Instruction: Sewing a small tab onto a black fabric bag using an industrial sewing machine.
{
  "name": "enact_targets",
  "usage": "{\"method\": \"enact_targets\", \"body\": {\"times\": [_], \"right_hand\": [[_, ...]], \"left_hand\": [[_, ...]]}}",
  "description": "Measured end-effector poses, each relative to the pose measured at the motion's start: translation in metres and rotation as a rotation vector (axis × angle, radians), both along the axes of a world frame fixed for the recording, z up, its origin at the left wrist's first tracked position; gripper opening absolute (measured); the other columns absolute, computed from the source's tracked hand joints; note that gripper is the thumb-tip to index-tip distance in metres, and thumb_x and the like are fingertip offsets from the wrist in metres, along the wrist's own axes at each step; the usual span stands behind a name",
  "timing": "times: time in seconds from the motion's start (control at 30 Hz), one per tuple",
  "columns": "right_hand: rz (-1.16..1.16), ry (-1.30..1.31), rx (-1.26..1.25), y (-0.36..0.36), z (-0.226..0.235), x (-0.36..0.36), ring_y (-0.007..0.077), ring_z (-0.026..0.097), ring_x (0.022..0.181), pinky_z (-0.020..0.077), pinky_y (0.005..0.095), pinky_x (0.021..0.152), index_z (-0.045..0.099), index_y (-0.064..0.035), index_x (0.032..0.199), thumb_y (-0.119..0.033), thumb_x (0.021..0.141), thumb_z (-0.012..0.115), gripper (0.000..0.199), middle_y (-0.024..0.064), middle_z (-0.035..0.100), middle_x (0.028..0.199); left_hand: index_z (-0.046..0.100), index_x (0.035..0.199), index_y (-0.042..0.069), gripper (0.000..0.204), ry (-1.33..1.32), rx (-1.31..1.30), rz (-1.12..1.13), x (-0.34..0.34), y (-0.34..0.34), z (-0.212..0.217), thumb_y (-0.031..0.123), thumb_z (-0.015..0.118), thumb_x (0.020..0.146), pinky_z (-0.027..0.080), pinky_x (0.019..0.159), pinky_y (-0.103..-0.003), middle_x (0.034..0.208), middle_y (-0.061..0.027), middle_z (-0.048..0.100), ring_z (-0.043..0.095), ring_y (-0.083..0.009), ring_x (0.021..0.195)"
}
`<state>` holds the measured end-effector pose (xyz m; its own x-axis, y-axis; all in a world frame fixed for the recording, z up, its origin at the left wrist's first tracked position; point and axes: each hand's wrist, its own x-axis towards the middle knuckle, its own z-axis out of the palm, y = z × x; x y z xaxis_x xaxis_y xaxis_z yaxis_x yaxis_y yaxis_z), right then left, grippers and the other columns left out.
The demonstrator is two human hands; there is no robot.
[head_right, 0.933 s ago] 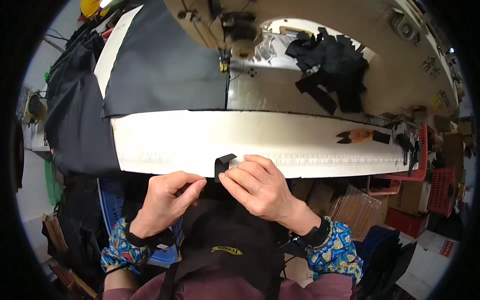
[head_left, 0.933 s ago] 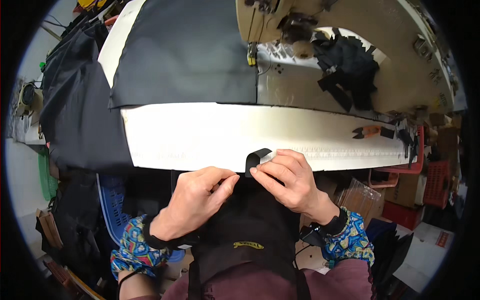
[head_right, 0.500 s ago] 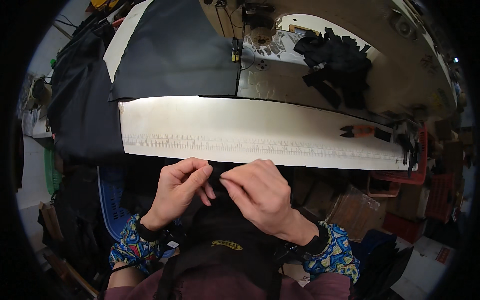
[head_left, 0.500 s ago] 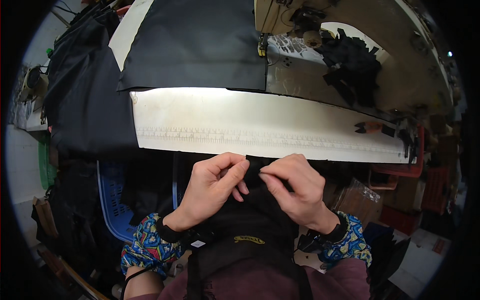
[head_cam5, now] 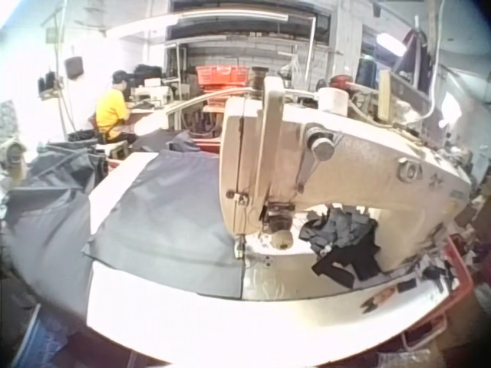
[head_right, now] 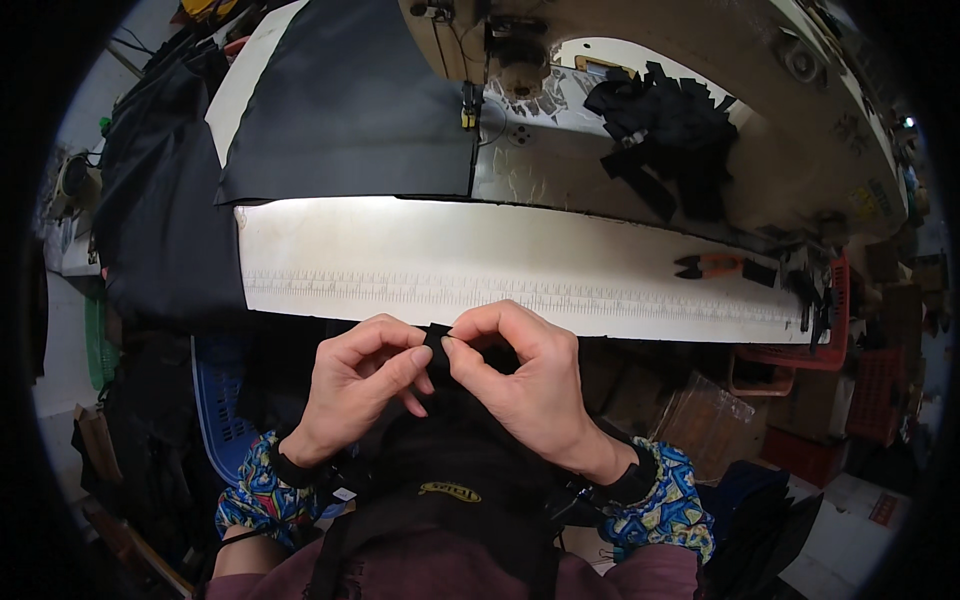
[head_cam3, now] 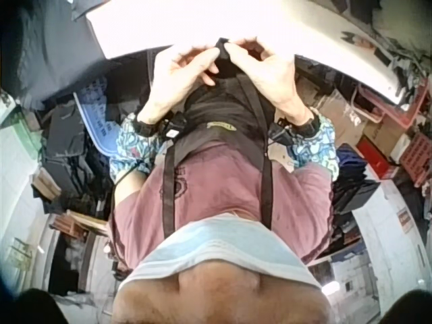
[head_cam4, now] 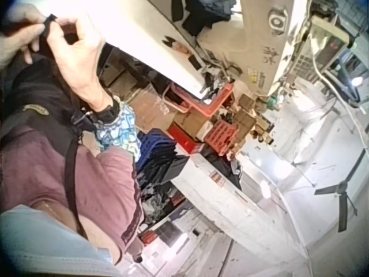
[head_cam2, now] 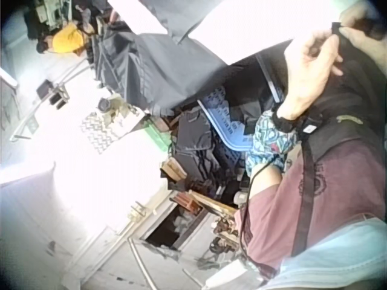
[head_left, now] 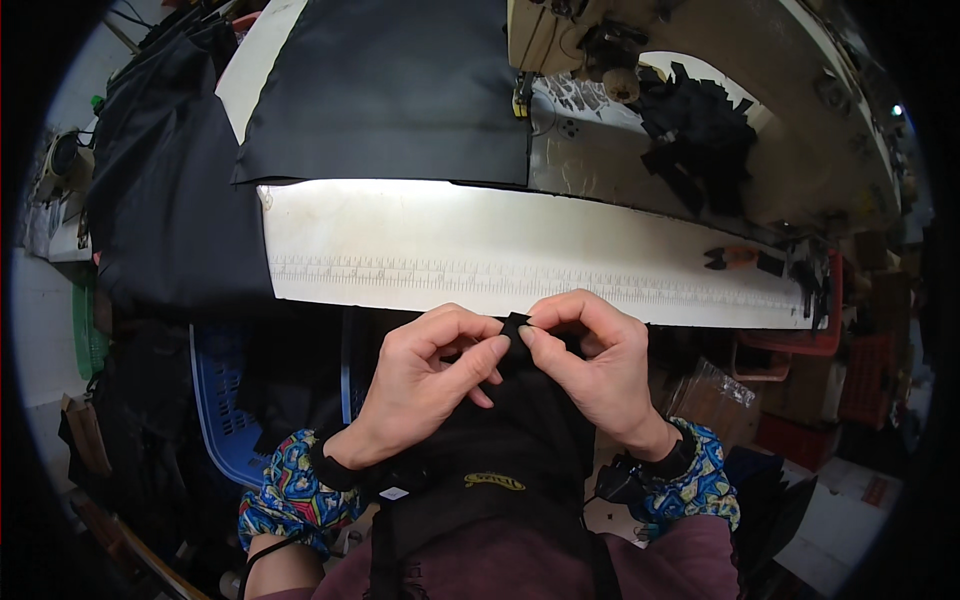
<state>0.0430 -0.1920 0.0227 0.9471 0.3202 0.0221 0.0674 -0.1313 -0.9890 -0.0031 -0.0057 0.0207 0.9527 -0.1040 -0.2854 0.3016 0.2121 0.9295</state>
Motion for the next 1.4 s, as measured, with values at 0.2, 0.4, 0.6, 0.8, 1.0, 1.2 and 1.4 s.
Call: {"method": "enact_targets", "body": {"times": [0.2, 0.4, 0.6, 0.8, 1.0, 1.2, 1.4], "right_hand": [[0.139, -0.385, -0.339, -0.005, 0.002, 0.046, 0.0273, 0.067, 0.085, 0.054, 0.0337, 0.073, 0.071, 0.0006, 0.105, -0.008, 0.089, 0.073, 0.018, 0.0115, 0.07, 0.099], [0.162, -0.886, -0.552, 0.002, -0.017, 0.128, 0.0277, 0.063, 0.096, 0.0542, 0.0372, 0.081, 0.071, -0.0023, 0.104, -0.008, 0.084, 0.075, 0.022, 0.0079, 0.066, 0.1], [0.117, -0.941, -0.493, 0.01, -0.029, 0.14, 0.0236, 0.065, 0.085, 0.0529, 0.0356, 0.071, 0.07, -0.0058, 0.097, -0.004, 0.083, 0.073, 0.014, 0.0054, 0.065, 0.092], [-0.104, -0.381, -0.321, 0.012, -0.018, 0.145, 0.0163, 0.066, 0.075, 0.0513, 0.0275, 0.067, 0.073, -0.001, 0.1, -0.004, 0.092, 0.069, 0.01, 0.009, 0.069, 0.084], [0.036, -0.861, -0.562, -0.005, -0.029, 0.129, 0.0245, 0.064, 0.094, 0.0505, 0.0377, 0.077, 0.072, -0.0066, 0.118, 0.0, 0.081, 0.064, 0.039, 0.008, 0.065, 0.101], [0.146, -0.979, -0.816, -0.006, -0.031, 0.124, 0.0236, 0.058, 0.099, 0.0458, 0.0387, 0.087, 0.071, -0.0103, 0.124, 0.0, 0.083, 0.063, 0.043, 0.0057, 0.06, 0.108], [0.155, -0.971, -0.807, -0.003, -0.028, 0.127, 0.0258, 0.057, 0.105, 0.0459, 0.0397, 0.085, 0.071, -0.0059, 0.118, -0.001, 0.077, 0.062, 0.042, 0.0084, 0.061, 0.109]], "left_hand": [[0.068, 0.102, -0.006, 0.011, -0.086, 0.177, -0.011, 0.02, 0.018, -0.003, 0.003, 0.065, 0.097, 0.059, 0.061, -0.022, 0.088, -0.005, 0.063, 0.065, -0.0091, 0.072], [0.07, 0.097, -0.005, 0.01, -0.217, 0.401, -0.062, 0.051, 0.037, 0.001, 0.004, 0.066, 0.095, 0.054, 0.056, -0.023, 0.086, -0.0074, 0.066, 0.065, -0.0102, 0.067], [0.069, 0.096, -0.004, 0.006, -0.435, 0.633, -0.156, 0.08, 0.047, -0.002, -0.002, 0.068, 0.091, 0.053, 0.054, -0.025, 0.083, -0.0072, 0.064, 0.065, -0.0128, 0.065], [0.066, 0.079, 0.006, 0.011, -1.503, 1.591, -0.175, 0.151, 0.037, -0.008, 0.012, 0.066, 0.071, 0.047, 0.057, -0.029, 0.083, -0.0033, 0.052, 0.056, -0.0161, 0.078], [0.069, 0.095, 0.002, 0.019, -1.236, 1.309, -0.202, 0.166, 0.031, -0.025, 0.003, 0.071, 0.076, 0.048, 0.065, -0.031, 0.088, -0.0045, 0.056, 0.059, -0.0206, 0.08], [0.068, 0.103, 0.003, 0.029, -1.125, 1.343, -0.059, 0.15, 0.027, 0.001, -0.003, 0.073, 0.076, 0.05, 0.076, -0.034, 0.103, -0.0094, 0.06, 0.06, -0.0261, 0.087], [0.067, 0.117, -0.001, 0.038, -0.956, 1.085, -0.051, 0.15, 0.049, -0.017, -0.007, 0.071, 0.08, 0.051, 0.101, -0.041, 0.126, -0.0166, 0.065, 0.063, -0.0348, 0.117]]}}
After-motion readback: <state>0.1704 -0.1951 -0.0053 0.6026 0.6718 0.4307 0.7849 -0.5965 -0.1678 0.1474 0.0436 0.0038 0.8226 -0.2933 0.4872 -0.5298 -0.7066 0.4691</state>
